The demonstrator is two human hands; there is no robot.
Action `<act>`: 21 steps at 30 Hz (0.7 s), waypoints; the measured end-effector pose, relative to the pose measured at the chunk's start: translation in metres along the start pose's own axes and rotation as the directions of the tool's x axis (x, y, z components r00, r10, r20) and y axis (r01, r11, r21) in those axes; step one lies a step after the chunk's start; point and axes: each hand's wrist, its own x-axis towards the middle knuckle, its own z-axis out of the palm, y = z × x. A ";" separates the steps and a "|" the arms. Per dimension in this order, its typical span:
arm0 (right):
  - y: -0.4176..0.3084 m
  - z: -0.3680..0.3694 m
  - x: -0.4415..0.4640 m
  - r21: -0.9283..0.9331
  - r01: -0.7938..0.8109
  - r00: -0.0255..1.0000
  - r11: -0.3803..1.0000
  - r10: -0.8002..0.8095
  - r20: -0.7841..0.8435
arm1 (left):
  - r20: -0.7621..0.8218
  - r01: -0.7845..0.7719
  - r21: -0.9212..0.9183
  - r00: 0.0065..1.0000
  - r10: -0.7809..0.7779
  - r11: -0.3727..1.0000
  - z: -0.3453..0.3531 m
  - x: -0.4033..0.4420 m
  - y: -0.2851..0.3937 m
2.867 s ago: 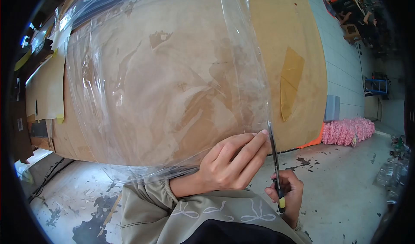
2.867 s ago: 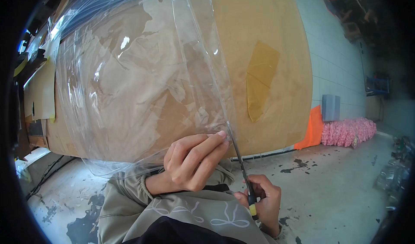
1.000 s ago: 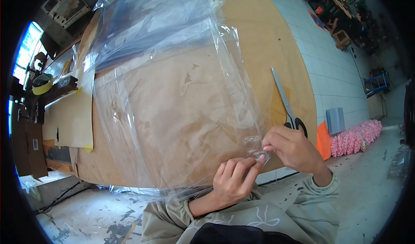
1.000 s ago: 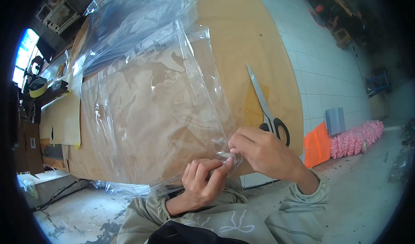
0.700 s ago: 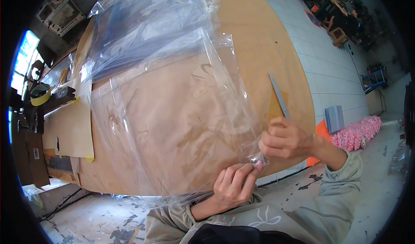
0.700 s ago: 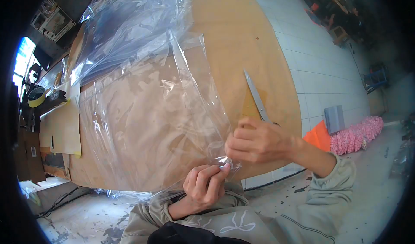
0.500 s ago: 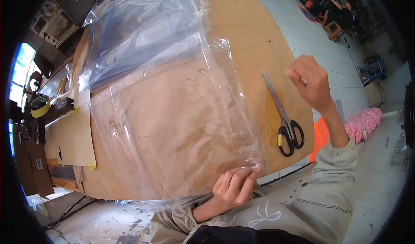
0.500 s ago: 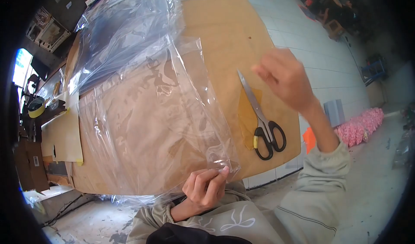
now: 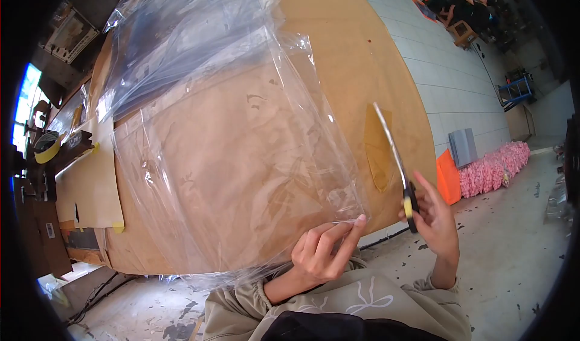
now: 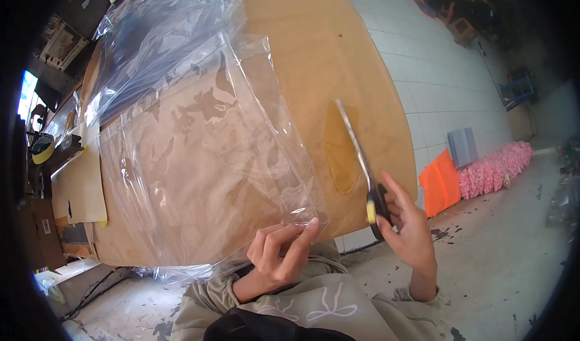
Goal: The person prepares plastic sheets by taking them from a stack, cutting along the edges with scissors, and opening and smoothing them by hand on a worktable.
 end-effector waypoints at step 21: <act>0.015 0.052 -0.066 -0.306 -0.075 0.997 0.949 0.060 -0.057 | 0.003 0.011 -0.053 1.000 -0.010 0.999 -0.002 -0.001 -0.002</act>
